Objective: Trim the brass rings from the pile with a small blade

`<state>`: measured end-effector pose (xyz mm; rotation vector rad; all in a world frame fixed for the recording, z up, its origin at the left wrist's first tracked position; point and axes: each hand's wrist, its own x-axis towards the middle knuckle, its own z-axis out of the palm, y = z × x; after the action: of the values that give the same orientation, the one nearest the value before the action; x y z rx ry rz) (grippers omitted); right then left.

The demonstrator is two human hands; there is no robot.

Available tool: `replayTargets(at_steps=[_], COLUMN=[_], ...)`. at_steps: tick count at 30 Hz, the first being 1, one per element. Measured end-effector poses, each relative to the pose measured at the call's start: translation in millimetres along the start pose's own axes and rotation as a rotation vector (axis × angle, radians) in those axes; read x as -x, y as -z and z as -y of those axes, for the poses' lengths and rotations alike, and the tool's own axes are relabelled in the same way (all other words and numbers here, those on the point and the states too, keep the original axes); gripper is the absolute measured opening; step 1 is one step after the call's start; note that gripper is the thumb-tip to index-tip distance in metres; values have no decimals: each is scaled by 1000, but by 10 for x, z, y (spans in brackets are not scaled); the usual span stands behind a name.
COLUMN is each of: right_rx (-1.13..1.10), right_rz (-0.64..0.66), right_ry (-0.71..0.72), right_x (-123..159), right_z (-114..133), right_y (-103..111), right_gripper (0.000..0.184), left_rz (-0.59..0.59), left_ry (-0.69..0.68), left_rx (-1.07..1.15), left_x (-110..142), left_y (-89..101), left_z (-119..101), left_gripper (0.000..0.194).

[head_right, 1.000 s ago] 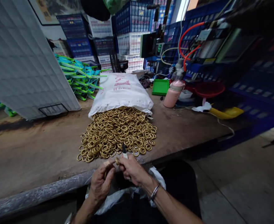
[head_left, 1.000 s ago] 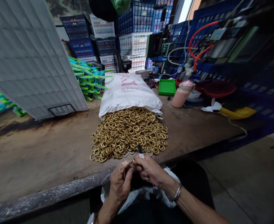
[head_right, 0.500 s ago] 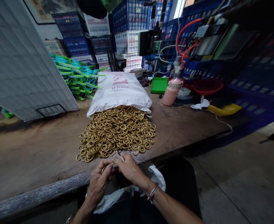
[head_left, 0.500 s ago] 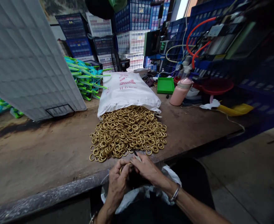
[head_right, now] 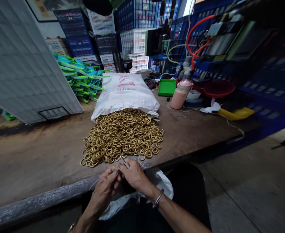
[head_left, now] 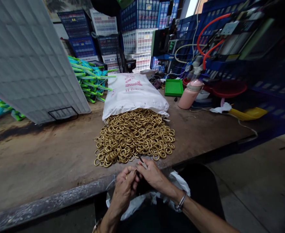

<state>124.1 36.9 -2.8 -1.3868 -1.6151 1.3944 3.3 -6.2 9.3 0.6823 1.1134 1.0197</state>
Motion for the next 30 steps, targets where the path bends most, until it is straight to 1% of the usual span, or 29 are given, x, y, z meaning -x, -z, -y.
replayTargets(at_steps=[2,4,7,9,11,14,19,21,23,25,26,28,30], right_rx=[0,42,233,384,515,661,789,829,865,889,894,879,854], right_rz=[27,18,-41,-7,48,68,93,67,4,-63,-91,-140,-227], right_ry=[13,16,76,143,178,177,159,176,206,226,225,238,220], right_x=[3,8,33,68,109,158,173,165,160,166,173,189,203], right_z=[18,29,18,7,10,37,34,-3,-48,-94,-116,-161,-208], right_y=[14,34,59,65,61,48,51,74,107,143,162,209,278], right_gripper=[21,25,22,15,11,17,24,23,22,22,22,23,22], left_rz=[11,2,-42,-70,-96,-143,-173,-153,-94,-18,1,36,82], left_ry=[9,11,8,8,14,-5,-95,-115,-107,-31,12,82,126], left_rx=[27,48,50,34,6,-45,-127,-151,-126,-16,50,158,205], left_x=[16,28,36,41,45,39,36,92,178,255,277,279,235], left_y=[4,7,1,-13,-34,-54,-22,-9,-11,-23,-29,-40,-46], left_z=[-9,-19,-38,-54,-67,-65,-1,8,0,-12,-13,0,31], left_gripper=[29,29,30,31,33,35,35,33,32,30,29,30,32])
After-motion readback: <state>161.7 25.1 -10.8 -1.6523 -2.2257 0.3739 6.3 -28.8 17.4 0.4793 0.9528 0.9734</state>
